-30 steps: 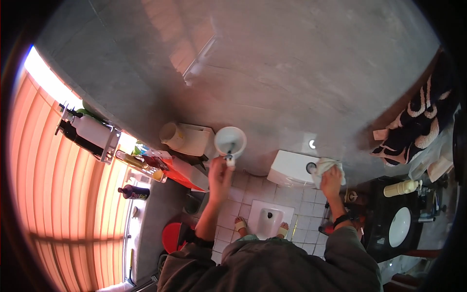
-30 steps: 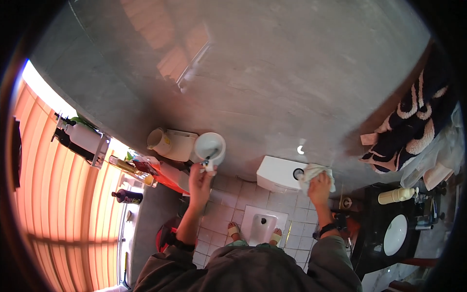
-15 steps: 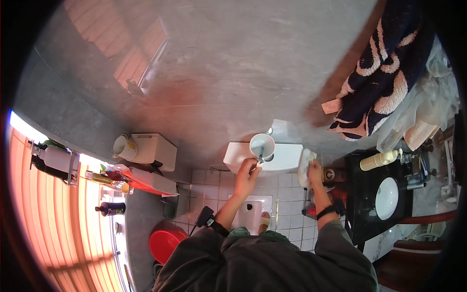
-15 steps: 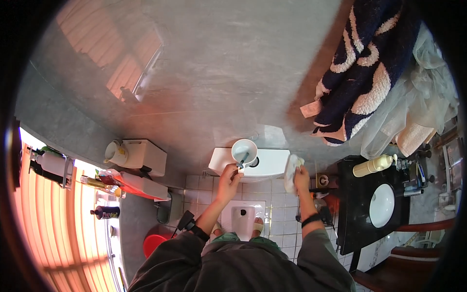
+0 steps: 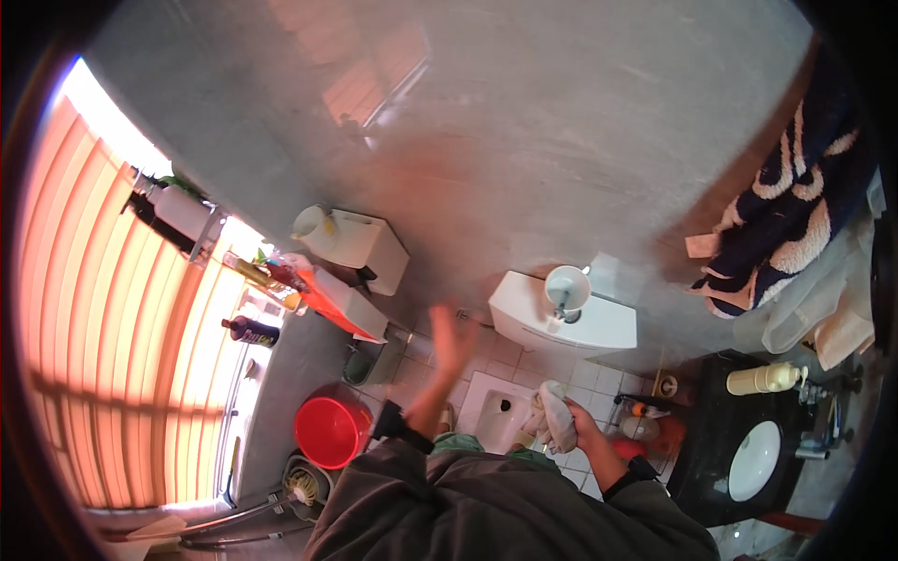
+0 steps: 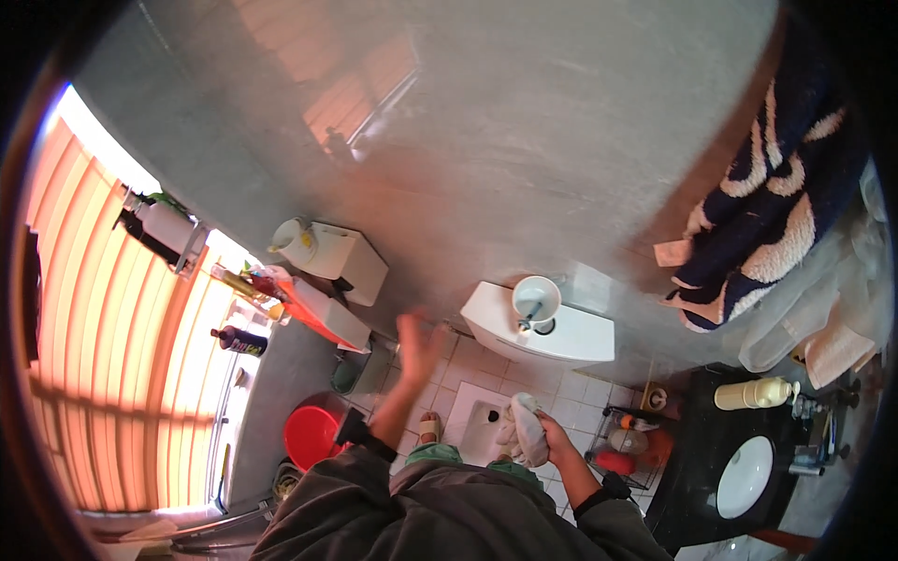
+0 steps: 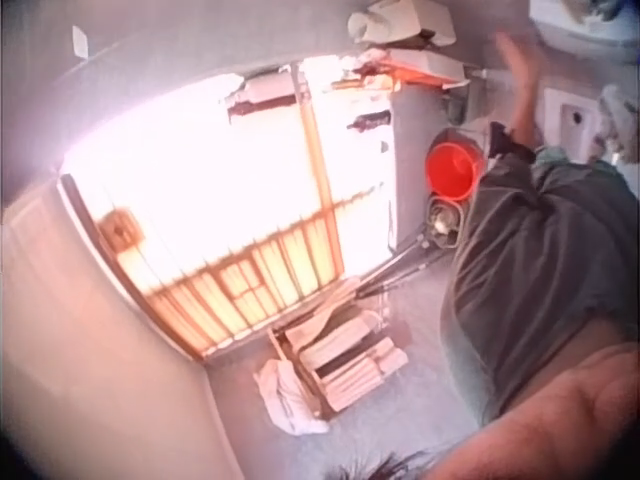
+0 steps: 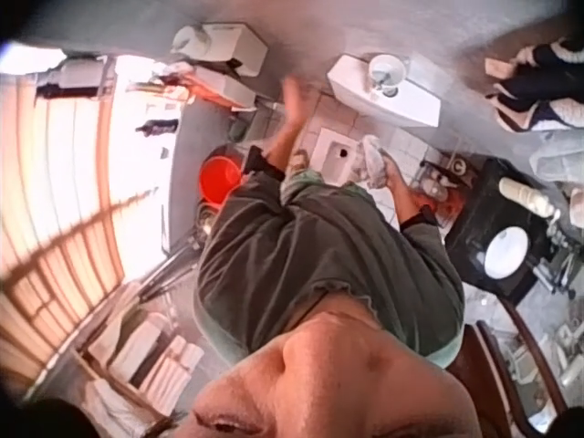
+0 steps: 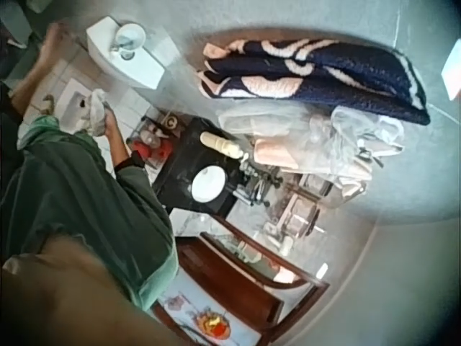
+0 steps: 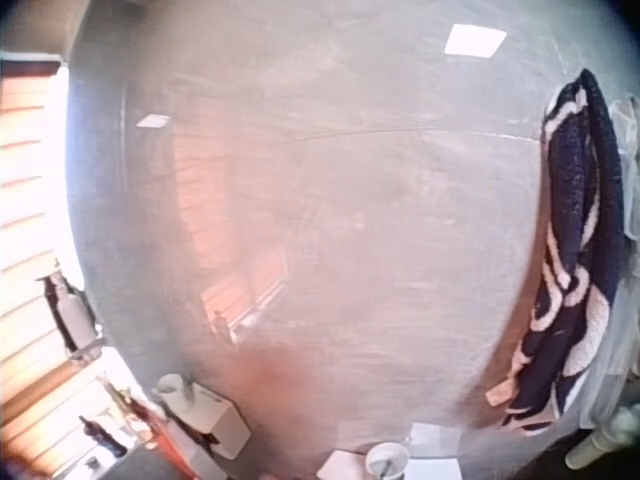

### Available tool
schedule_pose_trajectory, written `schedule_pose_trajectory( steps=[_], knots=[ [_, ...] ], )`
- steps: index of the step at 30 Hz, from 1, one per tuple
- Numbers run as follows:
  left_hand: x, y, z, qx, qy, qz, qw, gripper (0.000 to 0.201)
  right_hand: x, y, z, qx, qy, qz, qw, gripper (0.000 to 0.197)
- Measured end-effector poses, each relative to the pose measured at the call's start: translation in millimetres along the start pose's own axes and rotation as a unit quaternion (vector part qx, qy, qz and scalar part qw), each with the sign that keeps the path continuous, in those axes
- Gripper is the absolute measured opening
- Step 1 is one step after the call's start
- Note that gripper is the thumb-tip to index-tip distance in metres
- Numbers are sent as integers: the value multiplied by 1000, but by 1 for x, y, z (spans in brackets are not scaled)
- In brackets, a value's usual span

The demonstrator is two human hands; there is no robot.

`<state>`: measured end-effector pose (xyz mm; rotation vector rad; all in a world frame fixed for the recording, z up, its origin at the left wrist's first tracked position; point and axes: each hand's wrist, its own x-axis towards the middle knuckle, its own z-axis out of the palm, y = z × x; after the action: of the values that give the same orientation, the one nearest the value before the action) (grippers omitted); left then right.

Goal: The recorder cleans various bathroom surfaces including the toilet tank, window sill, and door using a cloth and spray.

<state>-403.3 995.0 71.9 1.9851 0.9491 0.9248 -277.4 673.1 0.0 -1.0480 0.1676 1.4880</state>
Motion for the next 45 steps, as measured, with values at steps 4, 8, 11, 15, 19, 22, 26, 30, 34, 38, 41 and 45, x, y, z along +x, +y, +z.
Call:
schedule_pose_trajectory(
  steps=[4, 8, 11, 15, 19, 22, 26, 30, 34, 38, 41, 45],
  knots=[
    [88, -63, -138, 103, 223, 42, 969, 65, 16, -3, 81, 12, -92, 18, 996, 41],
    [157, -80, -206, 114, 271, -11, 956, 87, 36, -7, 159, -22, -74, 1, 997, 41],
    [186, -88, -216, 89, 253, -44, 962, 105, 56, 0, 197, -8, -78, -27, 997, 42],
    [206, -91, -212, 117, 269, -57, 954, 108, 87, 8, 245, 17, -64, -81, 995, 42],
    [212, -91, -208, 151, 285, -85, 943, 98, 108, 9, 293, 10, -71, -114, 991, 42],
    [213, -97, -207, 168, 280, -98, 940, 91, 129, -4, 334, -36, -9, -175, 984, 44],
    [194, -89, -228, 66, 214, -23, 974, 88, 148, -43, 398, -103, 13, -284, 953, 43],
    [157, -81, -256, -116, 130, 21, 984, 86, 194, -79, 441, -221, 10, -367, 903, 41],
    [116, -80, -289, -74, 81, 27, 994, 84, 234, -103, 478, -585, 46, -455, 669, 41],
    [82, -85, -321, -88, 52, -13, 995, 84, 268, -86, 491, -743, 60, -534, 399, 39],
    [64, -93, -335, -93, 38, -48, 994, 90, 281, -83, 492, -779, 34, -496, 382, 38],
    [53, -107, -335, -181, 4, -73, 981, 88, 310, -79, 522, -786, -49, -494, 368, 37]
  ],
)
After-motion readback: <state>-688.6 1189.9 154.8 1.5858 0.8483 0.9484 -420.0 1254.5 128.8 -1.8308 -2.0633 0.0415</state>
